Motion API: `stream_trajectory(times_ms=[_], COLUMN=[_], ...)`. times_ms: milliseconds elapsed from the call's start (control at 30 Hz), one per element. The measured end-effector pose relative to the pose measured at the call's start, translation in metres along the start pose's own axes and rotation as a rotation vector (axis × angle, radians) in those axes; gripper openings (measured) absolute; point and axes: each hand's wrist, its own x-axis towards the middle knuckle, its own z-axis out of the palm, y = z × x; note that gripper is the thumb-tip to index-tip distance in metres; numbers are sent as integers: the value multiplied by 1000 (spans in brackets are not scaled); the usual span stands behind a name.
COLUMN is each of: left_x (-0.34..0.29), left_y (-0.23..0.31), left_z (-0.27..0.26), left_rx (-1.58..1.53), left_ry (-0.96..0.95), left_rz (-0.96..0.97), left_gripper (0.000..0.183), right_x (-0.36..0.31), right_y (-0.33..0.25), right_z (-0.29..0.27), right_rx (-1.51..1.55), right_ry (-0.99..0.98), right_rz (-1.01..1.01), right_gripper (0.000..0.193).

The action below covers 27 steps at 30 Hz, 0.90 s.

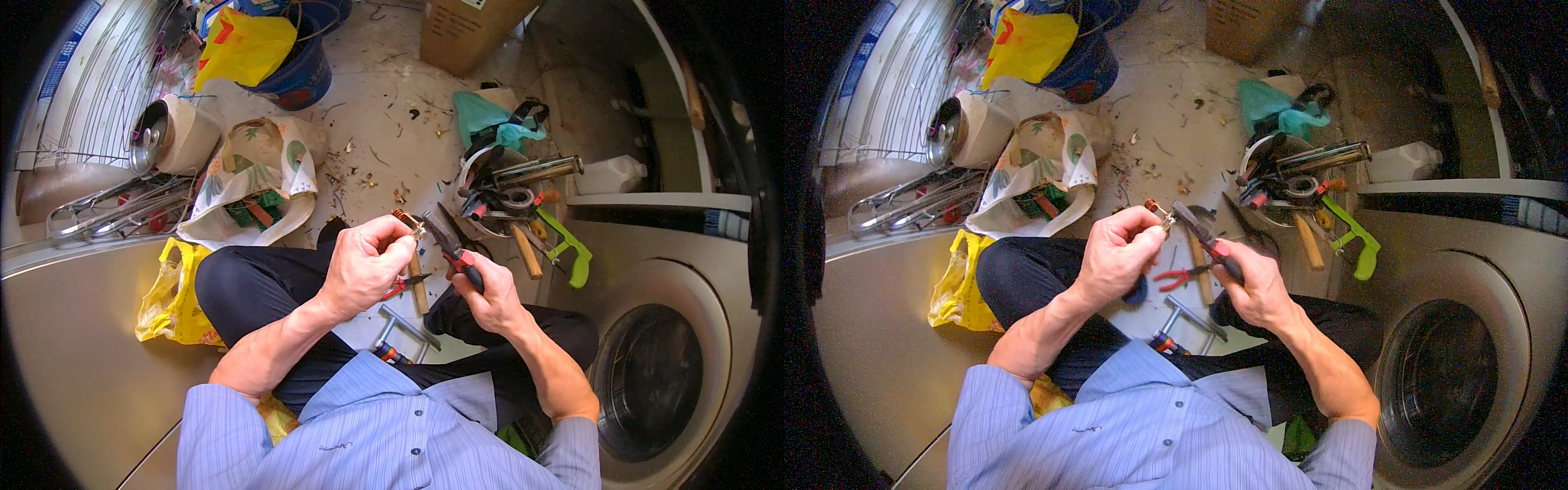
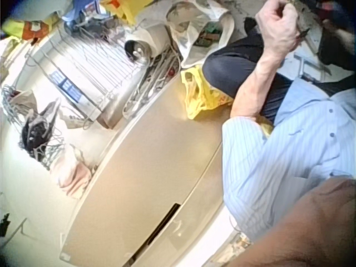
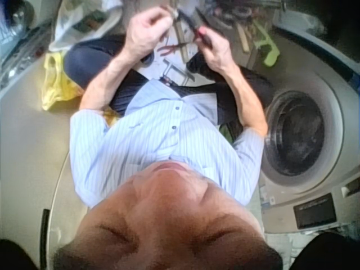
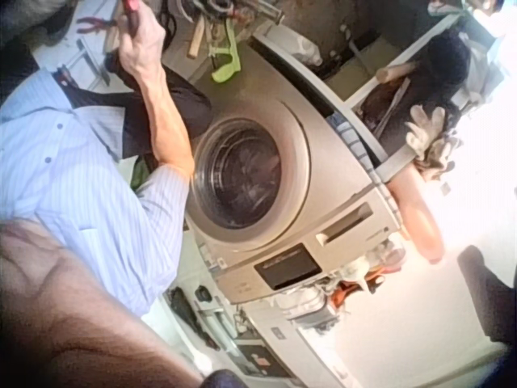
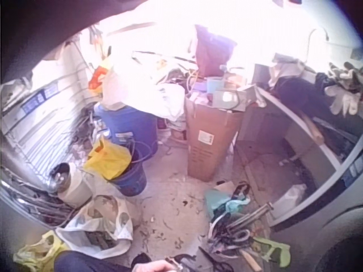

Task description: The person uses pliers and scissors to grip, bend, and trim small metal components while sitting in a cluttered room.

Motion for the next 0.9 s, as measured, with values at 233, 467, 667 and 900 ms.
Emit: stream_trajectory(times_ms=[233,467,667,900], left_x=[9,15,17,15], left_y=[-5,-9,-9,-6], left_z=[-6,-12,-18,-7], left_rx=[-83,-416,-624,48], left_ry=[30,42,-65,201], left_rz=[-72,-184,-283,-13], left_gripper=[14,14,14,16], right_x=[-5,-1,1,-3], right_y=[-3,-8,-8,-9], right_z=[-3,-8,-14,-15], right_rx=[0,-200,-269,-14], right_ry=[-64,-32,-15,-130], right_rz=[74,-70,-84,134], right_gripper=[30,45,42,39])
